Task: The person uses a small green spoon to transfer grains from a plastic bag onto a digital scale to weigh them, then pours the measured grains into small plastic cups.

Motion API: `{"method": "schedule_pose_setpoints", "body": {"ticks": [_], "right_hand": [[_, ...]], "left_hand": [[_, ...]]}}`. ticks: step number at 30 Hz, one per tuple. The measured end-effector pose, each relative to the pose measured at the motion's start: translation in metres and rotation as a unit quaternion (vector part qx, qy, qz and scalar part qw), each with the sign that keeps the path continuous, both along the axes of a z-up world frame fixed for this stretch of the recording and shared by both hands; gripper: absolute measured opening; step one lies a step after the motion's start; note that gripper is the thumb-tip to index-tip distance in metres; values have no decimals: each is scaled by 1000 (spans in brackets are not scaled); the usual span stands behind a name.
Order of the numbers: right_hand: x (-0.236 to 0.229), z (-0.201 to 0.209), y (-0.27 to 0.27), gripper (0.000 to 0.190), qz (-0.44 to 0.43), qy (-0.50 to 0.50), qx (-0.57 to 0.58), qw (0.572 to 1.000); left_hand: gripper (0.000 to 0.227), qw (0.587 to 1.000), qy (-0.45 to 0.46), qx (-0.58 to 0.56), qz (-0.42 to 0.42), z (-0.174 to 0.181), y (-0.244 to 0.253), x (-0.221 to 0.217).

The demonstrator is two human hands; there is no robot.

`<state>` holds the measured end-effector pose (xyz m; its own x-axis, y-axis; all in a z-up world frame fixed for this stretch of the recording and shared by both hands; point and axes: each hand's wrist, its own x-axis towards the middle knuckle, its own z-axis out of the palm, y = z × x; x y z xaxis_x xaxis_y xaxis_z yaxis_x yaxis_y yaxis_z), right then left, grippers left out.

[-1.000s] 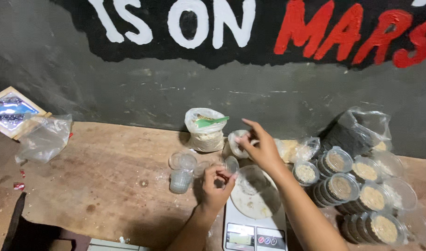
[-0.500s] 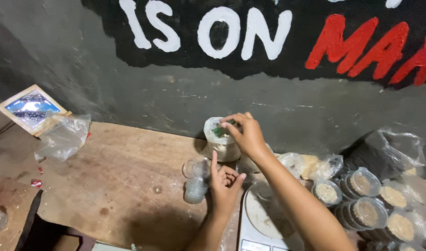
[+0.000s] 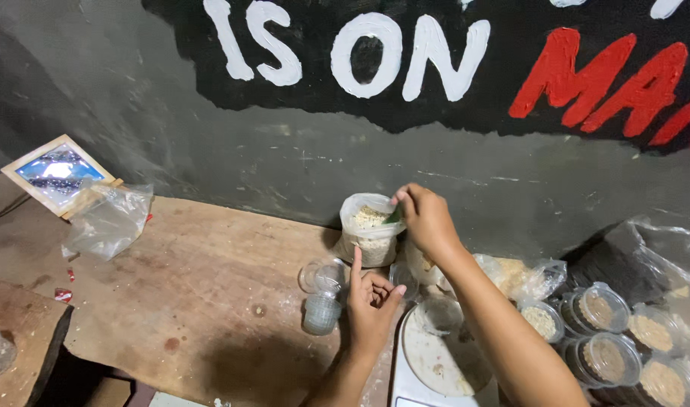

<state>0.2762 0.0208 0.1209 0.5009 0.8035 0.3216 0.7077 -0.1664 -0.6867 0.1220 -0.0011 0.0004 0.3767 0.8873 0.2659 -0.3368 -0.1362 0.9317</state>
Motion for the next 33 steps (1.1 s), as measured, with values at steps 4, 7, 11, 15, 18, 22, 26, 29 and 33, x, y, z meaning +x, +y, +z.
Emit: {"method": "schedule_pose_setpoints", "body": {"ticks": [4,7,11,15,18,22,26,29,33], "right_hand": [[10,-8,-2,30,-55,79,-20,995],[19,-22,1,28,-57,94,-11,994],[19,-31,3,29,-59,200,8,978],[12,-20,-5,30,-73,237,-4,969],[34,-53,5,29,-39,212,45,975],[17,-46,4,28,-66,256,36,964],[10,-48,6,28,-37,304,51,951],[15,-58,10,27,-17,358,63,931],[6,-36,4,27,-32,390,55,919]], "left_hand": [[98,1000,6,29,5,-1,1,0],[97,1000,19,20,3,-1,1,2],[97,999,33,31,2,4,1,-2],[95,999,38,32,2,1,3,-1],[96,999,24,35,4,-8,5,3],[96,998,47,34,10,2,1,-1],[94,999,30,35,7,-1,2,0],[93,999,23,34,6,-9,3,3],[91,999,30,27,7,-4,2,1]]}}
